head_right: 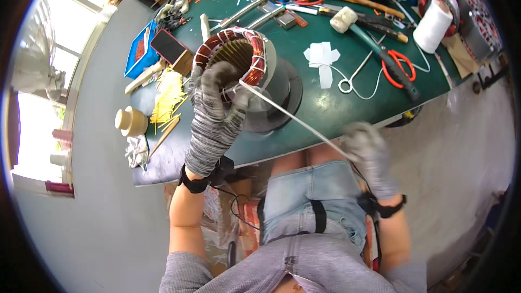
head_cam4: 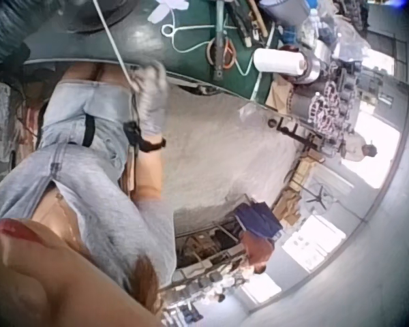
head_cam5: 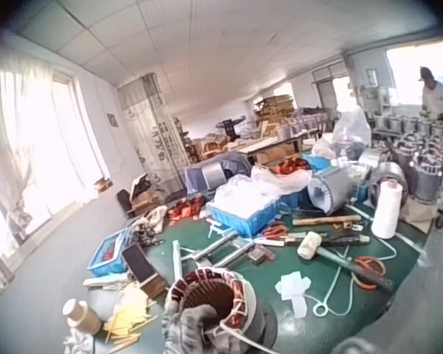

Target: Tying and shaping the windings of a motor stator using a hammer and screwdriver.

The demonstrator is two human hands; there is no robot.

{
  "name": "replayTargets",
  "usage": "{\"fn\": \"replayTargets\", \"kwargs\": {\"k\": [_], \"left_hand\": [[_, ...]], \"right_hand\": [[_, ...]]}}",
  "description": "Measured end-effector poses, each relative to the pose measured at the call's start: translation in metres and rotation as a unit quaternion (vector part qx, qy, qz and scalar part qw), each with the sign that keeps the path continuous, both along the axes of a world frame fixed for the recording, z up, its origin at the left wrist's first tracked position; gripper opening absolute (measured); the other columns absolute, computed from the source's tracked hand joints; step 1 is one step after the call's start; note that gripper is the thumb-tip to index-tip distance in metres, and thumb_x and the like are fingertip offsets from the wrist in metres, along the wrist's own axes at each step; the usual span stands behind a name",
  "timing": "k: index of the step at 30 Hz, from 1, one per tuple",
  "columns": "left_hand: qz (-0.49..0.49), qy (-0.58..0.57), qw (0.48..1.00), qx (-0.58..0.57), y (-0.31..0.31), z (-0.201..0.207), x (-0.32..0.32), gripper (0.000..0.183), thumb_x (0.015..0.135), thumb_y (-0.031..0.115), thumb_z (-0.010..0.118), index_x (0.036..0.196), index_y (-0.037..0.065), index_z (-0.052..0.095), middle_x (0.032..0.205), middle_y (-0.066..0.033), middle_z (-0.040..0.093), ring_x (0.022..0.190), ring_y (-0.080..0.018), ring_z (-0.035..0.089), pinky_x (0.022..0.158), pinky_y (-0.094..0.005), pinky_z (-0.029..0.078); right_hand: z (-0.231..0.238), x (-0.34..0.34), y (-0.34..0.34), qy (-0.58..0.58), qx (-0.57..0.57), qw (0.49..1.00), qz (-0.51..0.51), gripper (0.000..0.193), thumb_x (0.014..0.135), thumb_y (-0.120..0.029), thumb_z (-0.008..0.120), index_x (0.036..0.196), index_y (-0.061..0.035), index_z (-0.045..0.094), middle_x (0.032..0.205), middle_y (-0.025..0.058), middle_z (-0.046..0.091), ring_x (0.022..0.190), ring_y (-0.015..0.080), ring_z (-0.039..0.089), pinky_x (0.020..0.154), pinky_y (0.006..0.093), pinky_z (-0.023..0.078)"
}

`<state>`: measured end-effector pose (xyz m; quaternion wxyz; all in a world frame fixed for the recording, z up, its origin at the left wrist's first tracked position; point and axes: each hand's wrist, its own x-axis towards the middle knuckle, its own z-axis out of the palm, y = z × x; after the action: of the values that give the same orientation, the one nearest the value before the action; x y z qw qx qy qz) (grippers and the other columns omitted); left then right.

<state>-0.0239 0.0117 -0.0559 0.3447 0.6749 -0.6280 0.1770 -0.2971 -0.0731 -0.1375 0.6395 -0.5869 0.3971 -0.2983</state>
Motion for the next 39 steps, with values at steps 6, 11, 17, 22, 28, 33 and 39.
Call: {"fn": "replayTargets", "kwargs": {"k": [6, 11, 17, 22, 28, 33, 39], "left_hand": [[-0.046, 0.044, 0.996, 0.061, 0.006, 0.015, 0.007, 0.021, 0.074, 0.008, 0.067, 0.091, 0.009, 0.055, 0.082, -0.0055, 0.057, 0.082, -0.0288, 0.055, 0.096, -0.0462, 0.031], [-0.008, -0.141, 0.98, 0.138, 0.01, 0.031, 0.009, 0.035, 0.079, 0.015, 0.06, 0.111, 0.003, 0.056, 0.09, -0.0148, 0.057, 0.088, -0.0321, 0.054, 0.091, -0.0467, 0.037], [0.052, -0.252, 0.955, 0.146, 0.0, 0.005, -0.002, 0.041, 0.078, 0.016, 0.057, 0.114, -0.002, 0.052, 0.104, -0.0183, 0.056, 0.094, -0.035, 0.052, 0.085, -0.0463, 0.042], [0.042, -0.23, 0.971, 0.058, -0.003, -0.016, 0.006, 0.042, 0.076, 0.015, 0.058, 0.115, 0.0, 0.052, 0.111, -0.0192, 0.054, 0.095, -0.0343, 0.053, 0.084, -0.0466, 0.042], [0.033, -0.254, 0.965, -0.061, -0.006, -0.035, 0.019, 0.036, 0.077, 0.02, 0.056, 0.109, 0.004, 0.052, 0.099, -0.015, 0.053, 0.089, -0.0317, 0.053, 0.077, -0.0452, 0.039], [0.02, -0.218, 0.97, -0.103, -0.018, -0.038, 0.016, 0.022, 0.087, 0.024, 0.048, 0.1, 0.008, 0.054, 0.084, -0.0104, 0.055, 0.075, -0.029, 0.054, 0.069, -0.0428, 0.039], [-0.023, -0.234, 0.961, -0.146, -0.004, -0.05, 0.054, 0.022, 0.083, 0.021, 0.05, 0.099, 0.006, 0.053, 0.09, -0.0096, 0.055, 0.083, -0.0299, 0.054, 0.074, -0.0435, 0.041]], "right_hand": [[-0.146, -0.198, -0.036, -0.284, 0.249, 0.815, -0.439, 0.021, 0.094, -0.021, 0.048, 0.108, -0.0081, 0.056, 0.075, -0.0011, 0.044, 0.053, 0.0062, 0.033, 0.047, 0.0191, 0.032], [0.009, 0.038, -0.017, 0.06, -0.372, 0.925, -0.05, 0.018, 0.091, -0.019, 0.05, 0.105, -0.0071, 0.052, 0.096, 0.0052, 0.054, 0.08, 0.0113, 0.056, 0.065, 0.0308, 0.046], [0.03, 0.138, -0.003, -0.096, -0.392, 0.913, 0.05, 0.024, 0.083, -0.024, 0.063, 0.1, -0.01, 0.054, 0.075, 0.0056, 0.055, 0.068, 0.0181, 0.056, 0.06, 0.0317, 0.046], [0.045, 0.078, 0.0, -0.281, 0.459, 0.722, 0.435, 0.026, 0.093, -0.026, 0.055, 0.113, -0.0102, 0.055, 0.065, -0.0031, 0.045, 0.052, 0.0001, 0.034, 0.037, 0.016, 0.024], [0.094, 0.144, -0.013, -0.376, 0.248, 0.811, 0.373, 0.016, 0.097, -0.022, 0.046, 0.105, -0.0125, 0.057, 0.062, -0.0068, 0.039, 0.046, 0.0006, 0.033, 0.04, 0.0171, 0.03], [0.03, 0.132, 0.028, -0.587, 0.491, 0.601, 0.231, 0.019, 0.098, -0.027, 0.041, 0.087, -0.0161, 0.053, 0.057, -0.01, 0.03, 0.045, 0.0001, 0.025, 0.033, 0.016, 0.014], [0.09, 0.139, 0.003, -0.344, 0.344, 0.795, 0.361, 0.011, 0.093, -0.022, 0.047, 0.092, -0.0114, 0.05, 0.068, -0.0057, 0.041, 0.051, 0.0019, 0.035, 0.042, 0.0161, 0.028]]}}
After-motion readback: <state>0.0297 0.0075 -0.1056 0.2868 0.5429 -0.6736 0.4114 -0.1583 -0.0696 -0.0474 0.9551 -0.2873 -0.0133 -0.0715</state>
